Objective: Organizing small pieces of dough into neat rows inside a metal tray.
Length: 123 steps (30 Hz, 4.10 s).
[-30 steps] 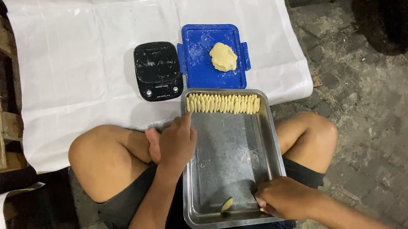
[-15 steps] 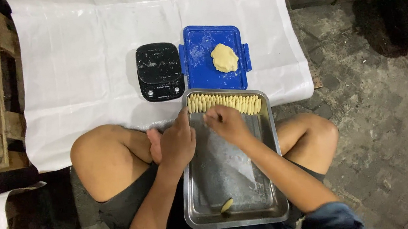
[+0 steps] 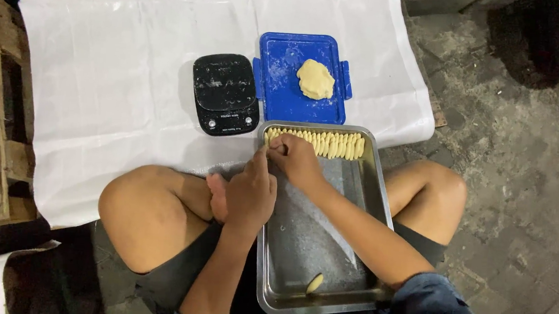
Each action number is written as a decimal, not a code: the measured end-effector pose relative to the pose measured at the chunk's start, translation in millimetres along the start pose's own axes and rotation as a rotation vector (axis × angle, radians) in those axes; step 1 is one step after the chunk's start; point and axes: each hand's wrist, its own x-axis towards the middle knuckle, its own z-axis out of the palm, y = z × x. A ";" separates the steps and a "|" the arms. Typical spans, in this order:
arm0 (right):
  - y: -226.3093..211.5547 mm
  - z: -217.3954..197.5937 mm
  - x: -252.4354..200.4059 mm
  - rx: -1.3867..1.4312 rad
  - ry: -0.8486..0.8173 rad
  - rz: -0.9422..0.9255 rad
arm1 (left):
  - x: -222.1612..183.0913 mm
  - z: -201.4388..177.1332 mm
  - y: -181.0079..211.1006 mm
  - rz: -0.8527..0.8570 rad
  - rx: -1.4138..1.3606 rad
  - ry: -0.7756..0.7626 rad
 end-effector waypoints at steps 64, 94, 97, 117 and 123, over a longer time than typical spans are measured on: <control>-9.4 -104.1 -177.4 -0.269 -0.908 -0.285 | 5.5 -3.2 1.0 -0.075 -0.214 -0.115; 44.3 -7.9 7.1 0.236 -0.004 -0.117 | 4.2 6.0 0.6 -0.125 -0.060 -0.176; 32.0 -3.4 9.0 0.241 0.016 -0.057 | 4.6 4.6 1.6 -0.115 -0.034 -0.160; 20.9 15.1 -9.3 0.141 0.215 -0.023 | 2.0 13.7 -4.8 -0.024 -0.048 -0.019; 17.3 13.5 -12.3 0.090 0.235 -0.069 | 1.9 8.2 -0.8 -0.018 -0.042 -0.005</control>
